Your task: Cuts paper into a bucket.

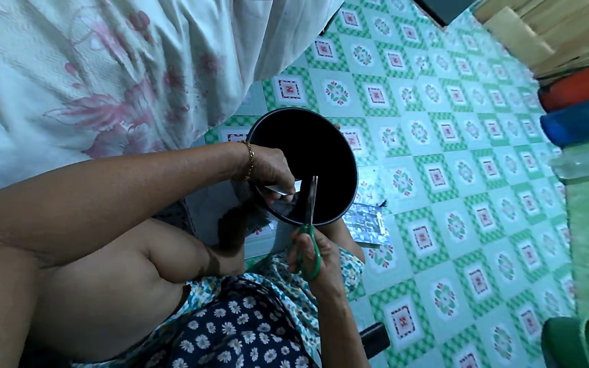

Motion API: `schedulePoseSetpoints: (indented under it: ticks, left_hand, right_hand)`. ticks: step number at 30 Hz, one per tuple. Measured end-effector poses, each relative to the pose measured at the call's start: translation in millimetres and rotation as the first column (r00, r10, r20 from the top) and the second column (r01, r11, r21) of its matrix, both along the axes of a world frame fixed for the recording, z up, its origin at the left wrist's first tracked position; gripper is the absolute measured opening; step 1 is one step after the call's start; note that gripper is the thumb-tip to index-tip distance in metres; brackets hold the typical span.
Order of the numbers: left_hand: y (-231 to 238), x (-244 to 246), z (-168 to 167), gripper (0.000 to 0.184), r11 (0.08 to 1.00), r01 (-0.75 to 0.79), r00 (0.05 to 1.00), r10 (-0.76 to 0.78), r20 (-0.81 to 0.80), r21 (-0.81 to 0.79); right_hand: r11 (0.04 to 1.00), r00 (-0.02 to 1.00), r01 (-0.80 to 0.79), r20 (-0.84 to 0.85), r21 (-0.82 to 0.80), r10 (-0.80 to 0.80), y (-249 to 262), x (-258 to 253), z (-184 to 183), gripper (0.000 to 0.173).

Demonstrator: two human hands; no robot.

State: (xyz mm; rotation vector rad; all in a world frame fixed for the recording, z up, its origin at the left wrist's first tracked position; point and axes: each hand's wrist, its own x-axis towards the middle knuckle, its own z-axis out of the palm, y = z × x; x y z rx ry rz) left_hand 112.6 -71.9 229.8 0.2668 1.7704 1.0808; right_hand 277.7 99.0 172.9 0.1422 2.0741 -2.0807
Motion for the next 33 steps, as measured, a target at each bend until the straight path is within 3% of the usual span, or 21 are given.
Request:
schedulePoseSetpoints:
  ticks: [5,10,16,20,26,30,33]
  left_hand:
    - [2.4,-0.5,-2.8,0.027,1.000,0.009,1.000,-0.009,0.006,-0.002]
    - [0.7,-0.2,-3.8,0.030,0.999,0.015,1.000,-0.015,0.006,0.038]
    - [-7.0,-5.5,-0.4,0.029,0.991,0.132,0.990,-0.130,-0.054,0.034]
    - [-7.4,-5.7,-2.6,0.029,0.990,0.128,0.992,-0.126,-0.031,0.057]
    - [-6.4,-5.6,-1.5,0.029,0.992,0.117,0.993,-0.116,-0.027,0.044]
    - [-3.6,-2.7,-0.8,0.030,0.996,0.089,0.996,-0.089,-0.011,0.023]
    - [-3.0,-2.4,1.5,0.029,0.998,0.060,0.998,-0.060,-0.005,0.004]
  right_hand:
    - [0.977,0.984,-0.158,0.109,0.141,0.144,0.0,1.3,6.2,0.028]
    - [0.998,0.999,-0.036,0.041,0.050,0.034,-3.4,-4.8,1.9,0.012]
    - [1.000,1.000,0.024,0.016,0.009,-0.024,5.6,-7.8,-2.7,0.013]
    - [0.995,0.995,0.093,0.022,-0.022,-0.092,6.1,-5.2,-4.9,0.016]
    - [0.992,0.990,-0.104,0.108,0.068,0.096,8.6,3.9,-0.1,0.031]
    - [0.999,0.999,-0.019,0.043,0.048,0.017,0.8,-3.7,1.0,0.013]
    - [0.999,1.000,0.025,0.007,0.023,-0.025,-0.6,-5.3,-2.2,0.014]
